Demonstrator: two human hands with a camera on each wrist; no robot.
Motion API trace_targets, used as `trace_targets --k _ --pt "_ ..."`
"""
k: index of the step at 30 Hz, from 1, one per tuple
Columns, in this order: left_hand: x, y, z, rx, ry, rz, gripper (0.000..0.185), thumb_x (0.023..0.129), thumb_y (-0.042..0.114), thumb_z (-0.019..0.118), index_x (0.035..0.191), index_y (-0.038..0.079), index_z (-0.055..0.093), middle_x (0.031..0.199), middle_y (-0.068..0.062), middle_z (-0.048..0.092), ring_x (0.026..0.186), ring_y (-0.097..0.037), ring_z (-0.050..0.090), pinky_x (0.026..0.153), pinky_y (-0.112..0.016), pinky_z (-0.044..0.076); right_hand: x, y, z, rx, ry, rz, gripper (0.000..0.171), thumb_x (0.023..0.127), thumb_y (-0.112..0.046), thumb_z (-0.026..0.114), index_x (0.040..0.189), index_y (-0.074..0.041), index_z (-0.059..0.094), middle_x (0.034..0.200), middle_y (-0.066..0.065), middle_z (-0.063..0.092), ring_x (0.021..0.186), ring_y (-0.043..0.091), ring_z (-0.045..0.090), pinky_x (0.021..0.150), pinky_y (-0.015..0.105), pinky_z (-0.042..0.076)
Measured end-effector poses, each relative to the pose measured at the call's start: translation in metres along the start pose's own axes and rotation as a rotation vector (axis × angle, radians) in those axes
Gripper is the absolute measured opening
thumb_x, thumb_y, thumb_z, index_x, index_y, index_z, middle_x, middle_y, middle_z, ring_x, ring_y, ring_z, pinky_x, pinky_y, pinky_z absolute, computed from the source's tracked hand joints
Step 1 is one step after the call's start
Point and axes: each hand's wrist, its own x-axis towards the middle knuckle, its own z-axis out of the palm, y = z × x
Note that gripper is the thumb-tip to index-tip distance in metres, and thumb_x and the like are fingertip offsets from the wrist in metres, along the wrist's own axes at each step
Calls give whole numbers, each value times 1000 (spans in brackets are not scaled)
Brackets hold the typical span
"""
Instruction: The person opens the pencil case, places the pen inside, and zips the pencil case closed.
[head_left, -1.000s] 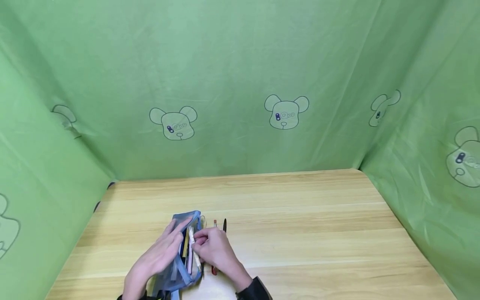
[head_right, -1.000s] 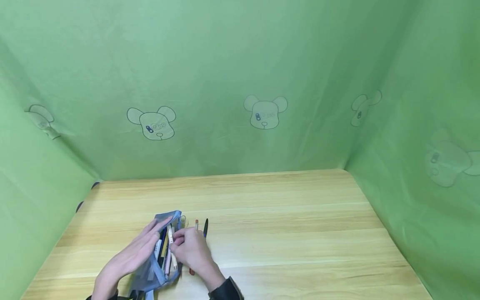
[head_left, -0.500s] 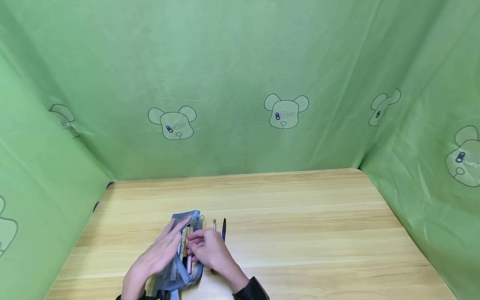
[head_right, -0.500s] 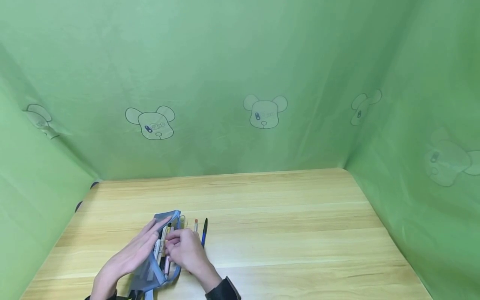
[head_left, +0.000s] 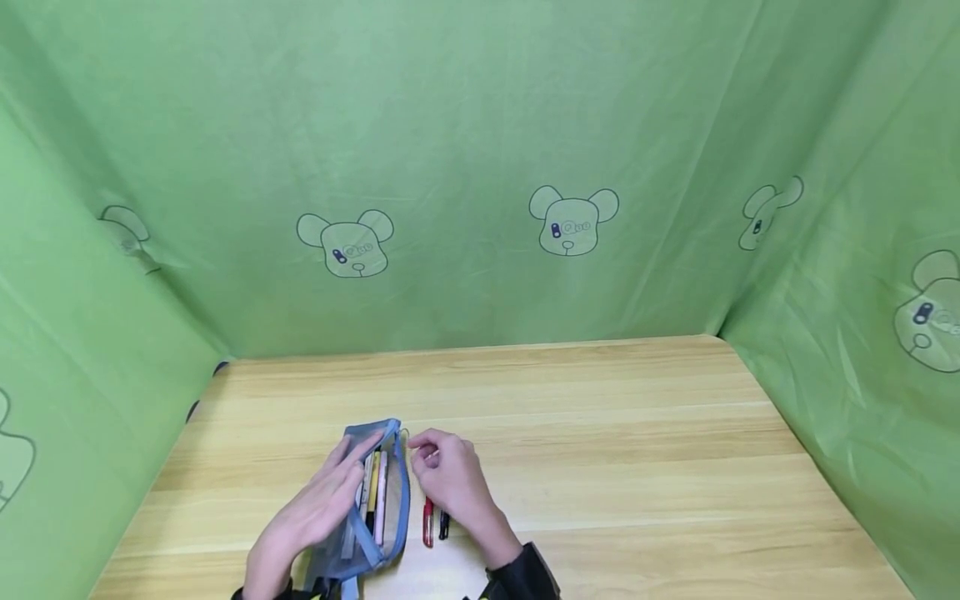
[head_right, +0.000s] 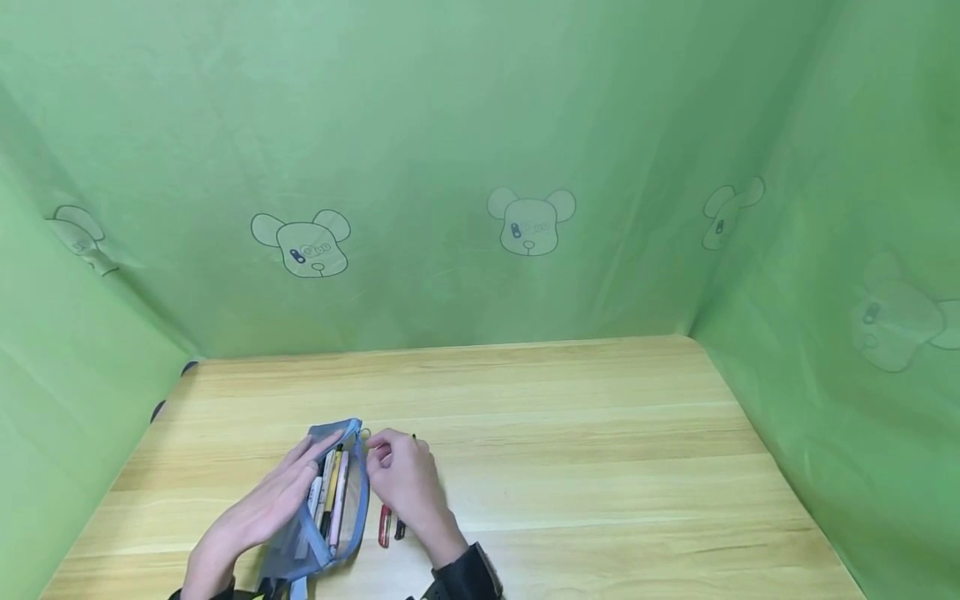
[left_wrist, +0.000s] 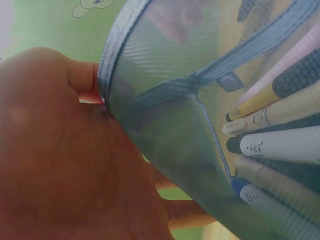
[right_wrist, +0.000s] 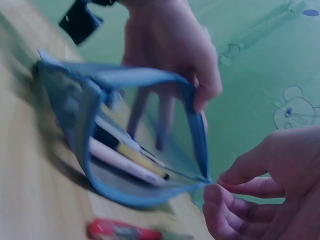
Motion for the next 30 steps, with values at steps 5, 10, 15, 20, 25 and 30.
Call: trace_targets --k 5,10,15,20,25,30 --pt "1 1 1 -5 2 -16 55 112 26 16 164 12 25 167 -26 16 152 -51 7 113 -77 16 2 4 -12 -136 66 1 19 87 1 69 105 -2 76 75 -7 63 65 3 59 61 22 51" --pt "1 2 2 -7 7 -21 55 112 26 16 164 12 26 167 -26 17 153 -50 7 114 -76 15 1 9 -17 -291 64 36 28 87 -6 74 114 -3 74 74 -6 59 62 7 52 55 25 46" --pt "0 2 1 -1 11 -11 55 111 26 15 164 11 26 167 -26 17 152 -51 8 114 -77 15 -2 14 -16 -417 9 121 43 86 -14 80 126 -3 68 94 10 65 64 18 55 54 33 49" --pt "1 3 1 -11 2 -21 56 111 26 15 164 11 26 167 -25 15 153 -50 6 114 -76 14 -5 17 -14 -508 -38 155 47 86 -18 82 125 2 67 96 15 64 65 23 56 56 38 52" --pt "2 2 2 -11 -5 -28 56 111 27 15 164 12 25 167 -25 14 153 -50 6 115 -76 13 -8 16 -12 -579 -45 141 36 84 -19 84 109 2 69 82 8 59 62 21 53 53 35 49" --pt "1 3 1 -14 -9 -33 56 111 26 15 164 12 24 168 -26 13 153 -50 5 115 -75 12 -11 14 -12 -609 -54 138 21 83 -13 83 90 -2 66 77 6 56 62 21 52 54 35 50"
